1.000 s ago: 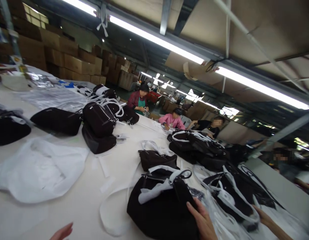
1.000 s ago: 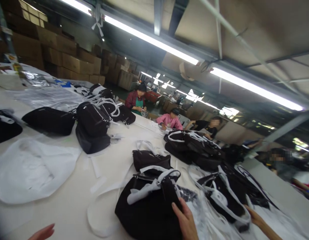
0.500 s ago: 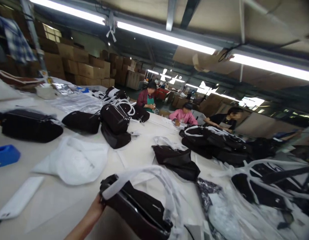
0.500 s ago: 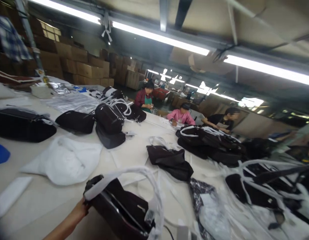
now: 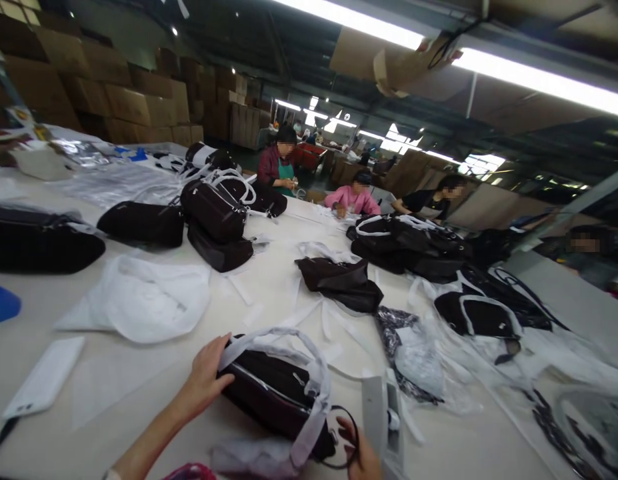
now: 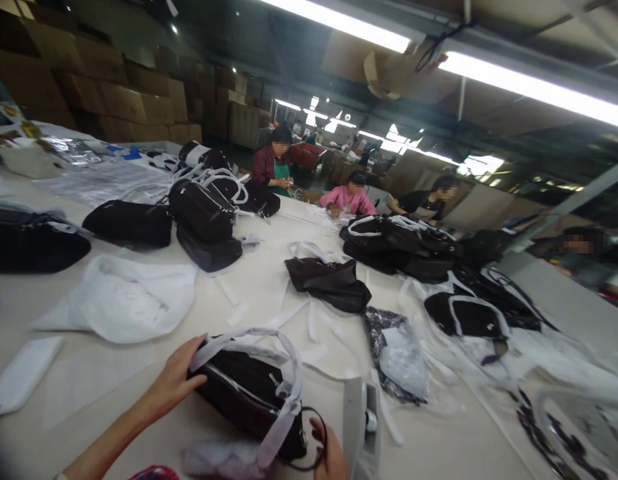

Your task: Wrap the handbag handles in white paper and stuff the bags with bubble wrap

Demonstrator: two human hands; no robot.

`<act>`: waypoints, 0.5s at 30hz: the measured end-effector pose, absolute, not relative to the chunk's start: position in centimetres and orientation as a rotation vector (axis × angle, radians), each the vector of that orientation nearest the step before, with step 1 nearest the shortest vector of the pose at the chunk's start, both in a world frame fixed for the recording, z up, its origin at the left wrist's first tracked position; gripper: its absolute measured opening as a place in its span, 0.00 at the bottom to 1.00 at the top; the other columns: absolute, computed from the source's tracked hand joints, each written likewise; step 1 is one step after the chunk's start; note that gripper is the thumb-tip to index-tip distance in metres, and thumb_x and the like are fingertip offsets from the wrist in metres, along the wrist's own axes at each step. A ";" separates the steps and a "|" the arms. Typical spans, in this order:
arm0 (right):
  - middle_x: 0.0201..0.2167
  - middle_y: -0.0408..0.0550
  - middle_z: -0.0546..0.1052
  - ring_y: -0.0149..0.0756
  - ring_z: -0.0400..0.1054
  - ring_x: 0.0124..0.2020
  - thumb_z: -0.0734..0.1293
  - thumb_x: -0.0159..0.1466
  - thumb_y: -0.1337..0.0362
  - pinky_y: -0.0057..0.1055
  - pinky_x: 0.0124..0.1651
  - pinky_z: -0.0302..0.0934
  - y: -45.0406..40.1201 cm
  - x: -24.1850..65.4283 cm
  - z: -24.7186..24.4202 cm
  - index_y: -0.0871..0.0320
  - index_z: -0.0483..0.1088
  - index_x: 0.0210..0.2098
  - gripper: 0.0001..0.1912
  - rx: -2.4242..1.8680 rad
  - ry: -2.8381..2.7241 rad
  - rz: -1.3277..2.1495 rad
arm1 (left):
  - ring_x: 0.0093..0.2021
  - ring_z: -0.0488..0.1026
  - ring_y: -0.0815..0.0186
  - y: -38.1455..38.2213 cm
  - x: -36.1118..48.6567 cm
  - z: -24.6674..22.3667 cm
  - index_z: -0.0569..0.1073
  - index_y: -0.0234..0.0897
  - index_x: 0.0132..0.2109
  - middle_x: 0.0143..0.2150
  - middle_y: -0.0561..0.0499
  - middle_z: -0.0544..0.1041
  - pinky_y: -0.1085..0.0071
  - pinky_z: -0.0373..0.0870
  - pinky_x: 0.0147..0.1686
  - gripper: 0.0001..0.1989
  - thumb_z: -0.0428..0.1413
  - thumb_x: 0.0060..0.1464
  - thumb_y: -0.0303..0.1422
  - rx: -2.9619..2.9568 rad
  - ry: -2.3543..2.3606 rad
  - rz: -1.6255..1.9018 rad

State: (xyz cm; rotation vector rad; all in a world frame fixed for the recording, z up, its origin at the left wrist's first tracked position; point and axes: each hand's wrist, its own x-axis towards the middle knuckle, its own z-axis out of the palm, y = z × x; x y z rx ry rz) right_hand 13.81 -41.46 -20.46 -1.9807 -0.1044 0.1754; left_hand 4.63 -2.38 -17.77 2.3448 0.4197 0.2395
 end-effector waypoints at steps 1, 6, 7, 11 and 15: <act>0.43 0.52 0.82 0.51 0.76 0.47 0.66 0.55 0.54 0.41 0.49 0.69 -41.9 14.4 -19.3 0.53 0.78 0.41 0.18 -2.004 -0.006 0.147 | 0.67 0.60 0.45 -2.2 5.2 -17.6 0.61 0.35 0.67 0.67 0.37 0.65 0.48 0.53 0.67 0.38 0.57 0.48 0.34 2.327 0.392 0.247; 0.53 0.55 0.78 0.56 0.68 0.58 0.66 0.59 0.46 0.47 0.62 0.57 -39.0 17.2 -12.3 0.56 0.77 0.49 0.26 -2.118 -0.034 0.085 | 0.64 0.62 0.45 -2.0 6.9 -17.6 0.60 0.35 0.68 0.65 0.37 0.67 0.49 0.55 0.66 0.39 0.58 0.48 0.37 2.242 0.343 0.320; 0.50 0.56 0.79 0.56 0.70 0.56 0.69 0.57 0.47 0.48 0.61 0.58 -37.5 17.6 -11.3 0.58 0.75 0.52 0.29 -2.146 -0.066 0.121 | 0.65 0.61 0.45 -2.0 7.0 -17.6 0.59 0.35 0.68 0.65 0.37 0.66 0.50 0.54 0.66 0.40 0.58 0.49 0.38 2.222 0.334 0.326; 0.30 0.45 0.81 0.44 0.76 0.35 0.72 0.52 0.60 0.39 0.47 0.68 -32.2 18.6 -8.8 0.62 0.64 0.63 0.40 -2.072 -0.227 0.241 | 0.69 0.56 0.47 -1.7 7.2 -17.9 0.59 0.32 0.68 0.69 0.36 0.61 0.50 0.46 0.69 0.40 0.56 0.49 0.37 2.095 0.268 0.305; 0.36 0.46 0.80 0.39 0.74 0.39 0.68 0.58 0.62 0.34 0.49 0.67 -31.5 15.3 -8.3 0.57 0.68 0.60 0.29 -1.967 -0.509 -0.057 | 0.67 0.60 0.48 -0.6 7.6 -17.1 0.59 0.28 0.68 0.66 0.40 0.66 0.52 0.53 0.67 0.43 0.51 0.42 0.33 1.820 0.307 0.166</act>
